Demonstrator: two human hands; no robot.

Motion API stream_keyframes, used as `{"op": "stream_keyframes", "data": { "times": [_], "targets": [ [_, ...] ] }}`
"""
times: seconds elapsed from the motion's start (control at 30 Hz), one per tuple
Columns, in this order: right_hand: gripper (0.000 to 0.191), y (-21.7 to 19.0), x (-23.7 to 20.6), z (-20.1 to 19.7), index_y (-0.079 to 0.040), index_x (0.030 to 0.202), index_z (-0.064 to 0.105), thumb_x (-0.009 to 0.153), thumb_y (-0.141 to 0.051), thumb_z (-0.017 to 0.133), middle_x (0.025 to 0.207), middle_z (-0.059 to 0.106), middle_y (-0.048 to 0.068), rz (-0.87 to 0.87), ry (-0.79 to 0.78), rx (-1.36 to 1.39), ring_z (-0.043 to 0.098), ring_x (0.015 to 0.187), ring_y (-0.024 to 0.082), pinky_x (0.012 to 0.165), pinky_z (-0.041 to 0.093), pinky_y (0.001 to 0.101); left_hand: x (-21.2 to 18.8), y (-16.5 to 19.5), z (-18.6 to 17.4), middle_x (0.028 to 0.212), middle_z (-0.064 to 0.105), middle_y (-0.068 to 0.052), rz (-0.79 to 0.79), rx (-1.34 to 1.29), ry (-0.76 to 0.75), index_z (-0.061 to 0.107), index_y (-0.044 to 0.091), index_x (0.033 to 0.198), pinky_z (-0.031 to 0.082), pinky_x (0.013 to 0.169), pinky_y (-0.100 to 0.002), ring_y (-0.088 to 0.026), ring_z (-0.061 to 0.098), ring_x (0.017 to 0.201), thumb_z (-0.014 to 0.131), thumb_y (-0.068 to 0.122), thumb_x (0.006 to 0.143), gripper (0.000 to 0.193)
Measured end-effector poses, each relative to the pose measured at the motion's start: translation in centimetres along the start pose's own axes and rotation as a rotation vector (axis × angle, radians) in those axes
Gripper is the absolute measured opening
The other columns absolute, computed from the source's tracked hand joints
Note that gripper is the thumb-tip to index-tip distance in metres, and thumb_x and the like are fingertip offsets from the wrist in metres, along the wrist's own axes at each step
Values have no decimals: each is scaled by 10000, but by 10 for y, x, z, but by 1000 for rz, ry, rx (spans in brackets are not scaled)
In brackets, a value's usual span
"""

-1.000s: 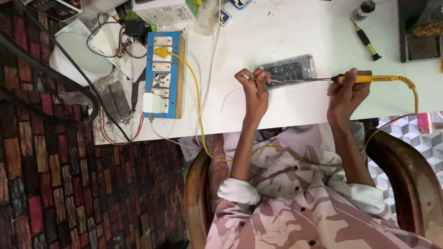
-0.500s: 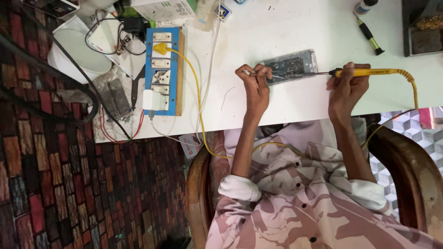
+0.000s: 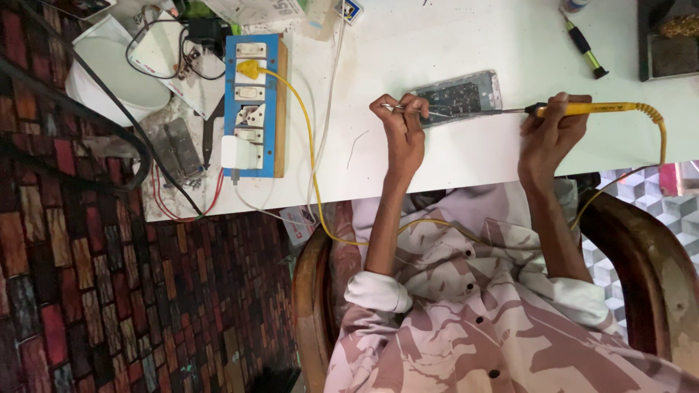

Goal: The person uses a soldering iron and solder wire to apply solder to a circuit board. They hold the board steady with one hand while applying heat and solder with the other, working across multiple points on the board.

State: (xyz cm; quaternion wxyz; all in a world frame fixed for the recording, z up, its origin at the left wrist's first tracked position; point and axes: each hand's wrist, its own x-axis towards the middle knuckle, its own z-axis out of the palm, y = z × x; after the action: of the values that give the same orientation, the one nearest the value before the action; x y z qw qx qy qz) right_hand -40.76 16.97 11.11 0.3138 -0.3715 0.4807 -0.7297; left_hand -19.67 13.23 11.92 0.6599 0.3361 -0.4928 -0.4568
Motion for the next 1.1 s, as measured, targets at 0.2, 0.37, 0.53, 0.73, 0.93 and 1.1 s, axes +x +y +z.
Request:
{"op": "stream_keyframes", "data": {
  "times": [0.2,0.37,0.53,0.73,0.93,1.1],
  "targets": [
    [215,2,2,-2,-28,1128,446,1247,-202,487,798,490,55,-24,-32,-25,455,554,124,536,398,272,0,4,-1,871,554,-107,1,28,-4,186,135,1109,414,848,-288,-142,456,822,329,87,1145,155],
    [201,3,3,-1,-34,1123,439,1237,-194,483,793,482,54,-29,-75,30,433,538,115,529,400,271,3,6,-4,870,585,-110,-107,-43,3,191,144,1104,351,666,-248,-98,342,691,322,212,1161,159],
    [229,1,2,2,-22,1111,442,1272,-181,475,827,489,52,-16,-61,18,449,587,118,556,419,273,5,8,-4,866,597,-106,-115,-37,9,184,152,1095,332,612,-235,-78,306,646,328,239,1153,178],
    [171,-3,3,5,-54,1101,428,1210,-175,481,797,472,47,37,-14,52,433,565,115,546,392,274,7,10,-2,849,593,-101,-67,-5,20,192,142,1105,353,651,-246,-88,352,673,328,227,1159,169],
    [171,-4,-1,7,-32,1154,431,1247,-171,466,829,481,52,-20,-67,-18,437,570,106,535,404,259,6,10,-4,845,589,-97,-58,5,23,192,145,1103,358,663,-252,-92,367,693,339,232,1164,182],
    [180,-2,-4,6,-33,1146,428,1243,-179,465,826,487,54,-3,-13,30,426,564,98,526,393,249,5,7,-7,852,593,-98,-79,-7,26,192,143,1102,348,650,-250,-89,359,678,341,227,1156,179]
  ]
}}
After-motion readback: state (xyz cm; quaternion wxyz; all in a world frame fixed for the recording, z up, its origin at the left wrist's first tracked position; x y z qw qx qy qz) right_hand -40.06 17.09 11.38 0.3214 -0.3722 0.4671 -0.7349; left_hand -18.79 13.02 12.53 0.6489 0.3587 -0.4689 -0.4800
